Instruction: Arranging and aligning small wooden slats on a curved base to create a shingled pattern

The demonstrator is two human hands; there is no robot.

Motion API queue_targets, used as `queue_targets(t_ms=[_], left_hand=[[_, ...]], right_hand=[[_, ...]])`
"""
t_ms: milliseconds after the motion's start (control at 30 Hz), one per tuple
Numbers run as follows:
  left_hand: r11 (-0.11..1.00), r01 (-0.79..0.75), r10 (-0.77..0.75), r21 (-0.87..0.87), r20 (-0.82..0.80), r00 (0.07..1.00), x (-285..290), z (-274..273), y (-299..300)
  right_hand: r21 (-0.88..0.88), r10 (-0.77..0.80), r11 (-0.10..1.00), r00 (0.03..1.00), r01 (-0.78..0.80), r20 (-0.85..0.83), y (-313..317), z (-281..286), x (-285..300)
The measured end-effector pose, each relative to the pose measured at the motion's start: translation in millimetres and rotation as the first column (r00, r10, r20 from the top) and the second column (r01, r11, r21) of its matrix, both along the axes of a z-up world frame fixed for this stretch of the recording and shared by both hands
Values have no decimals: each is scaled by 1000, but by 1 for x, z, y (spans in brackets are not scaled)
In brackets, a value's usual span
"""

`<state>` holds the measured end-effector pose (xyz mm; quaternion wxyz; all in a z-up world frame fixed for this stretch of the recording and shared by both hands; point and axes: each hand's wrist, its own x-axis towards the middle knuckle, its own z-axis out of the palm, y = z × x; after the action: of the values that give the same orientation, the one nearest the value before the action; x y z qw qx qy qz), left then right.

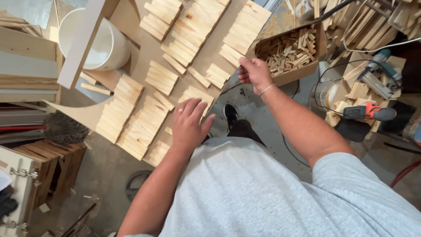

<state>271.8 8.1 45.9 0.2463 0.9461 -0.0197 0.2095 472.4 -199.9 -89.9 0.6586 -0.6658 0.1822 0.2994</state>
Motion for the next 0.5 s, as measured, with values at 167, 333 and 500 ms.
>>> queue_targets(t_ms=[167,333,500], left_hand=[[993,118,-107,32,-237,966,82,-17,-24],[982,181,-142,52,-430,892,122,-55,-35],[974,184,-108,130,-449,887,131,-58,-44]], right_hand=[[95,6,995,999,-10,43,-12,12,-10],[-235,254,953,928,-192,273,-25,-10,-1],[-400,436,882,755,-249,490,-27,-1,13]])
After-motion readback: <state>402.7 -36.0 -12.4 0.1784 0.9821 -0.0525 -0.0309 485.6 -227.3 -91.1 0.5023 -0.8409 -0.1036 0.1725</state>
